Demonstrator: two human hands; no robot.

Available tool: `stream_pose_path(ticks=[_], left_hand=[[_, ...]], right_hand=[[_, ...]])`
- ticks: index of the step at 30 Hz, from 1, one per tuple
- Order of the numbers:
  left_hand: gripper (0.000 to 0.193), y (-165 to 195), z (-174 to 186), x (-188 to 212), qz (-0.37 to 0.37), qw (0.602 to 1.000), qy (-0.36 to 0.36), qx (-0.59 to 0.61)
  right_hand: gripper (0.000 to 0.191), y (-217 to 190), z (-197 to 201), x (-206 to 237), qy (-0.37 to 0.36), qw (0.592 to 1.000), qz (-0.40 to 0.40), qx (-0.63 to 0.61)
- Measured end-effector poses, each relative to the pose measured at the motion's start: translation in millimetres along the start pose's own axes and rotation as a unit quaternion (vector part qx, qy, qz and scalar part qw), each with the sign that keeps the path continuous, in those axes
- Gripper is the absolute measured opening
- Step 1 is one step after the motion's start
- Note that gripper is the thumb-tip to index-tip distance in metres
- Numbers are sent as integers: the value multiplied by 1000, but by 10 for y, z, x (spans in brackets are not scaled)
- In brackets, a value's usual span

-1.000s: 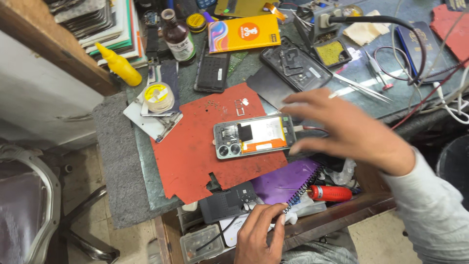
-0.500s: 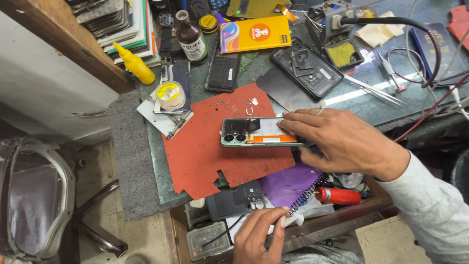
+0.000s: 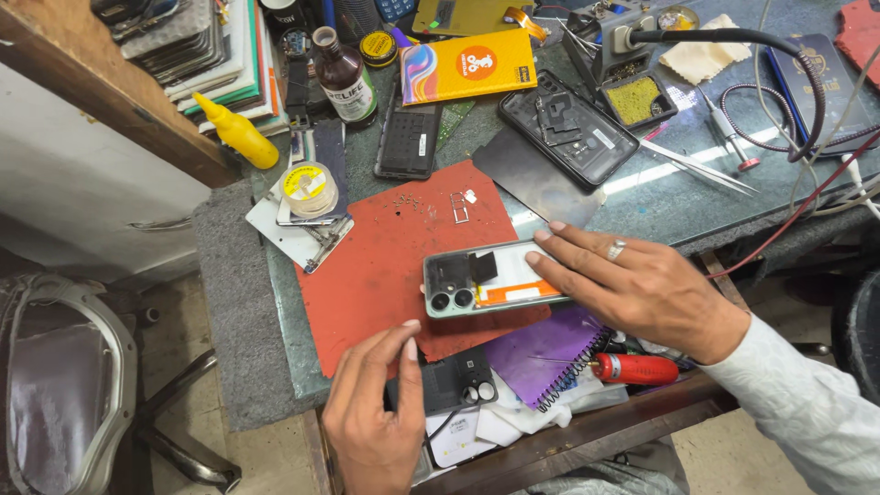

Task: The person uses a metal spudger to pry and separate the back cover from a smartphone chassis, then applies adhesive tape along the edges of a second phone's screen. The person handles multiple disassembled phones and tools on a cluttered workbench.

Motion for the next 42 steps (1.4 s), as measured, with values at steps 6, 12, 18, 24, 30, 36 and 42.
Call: stream_pose_path(ticks=[6, 12, 18, 24, 30, 36, 42], left_hand=[[20, 31, -179, -246, -24, 999, -37, -12], [21, 41, -473, -431, -45, 995, -89, -1], [40, 1, -654, -508, -70, 988, -135, 19], [54, -230, -483, -600, -41, 992, -81, -86], [81, -423, -427, -694, -78, 964, -133, -215], [86, -680, -539, -771, 13, 962, -224, -158], [82, -581, -660, -873, -65, 967, -206, -134]], right_hand=[[57, 146, -132, 102, -49, 996, -4, -68], [63, 205, -210, 116, -72, 995, -15, -60], [58, 482, -62, 154, 18, 983, -115, -141], [41, 1237, -171, 337, -5, 936, -338, 100], [28, 1370, -566, 512, -63, 919, -371, 121], [19, 1071, -404, 276, -10, 937, -347, 45], [28, 625, -191, -303, 3, 951, -300, -79]])
Point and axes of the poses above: each hand's wrist, its own x-axis away from the middle knuckle, its own z-axis out of the back of the hand, y = z × x, the point moved 7 cm from there along -x, towards the middle knuckle, and after that the axes turned 10 degrees about x, right-handed, at the moved point
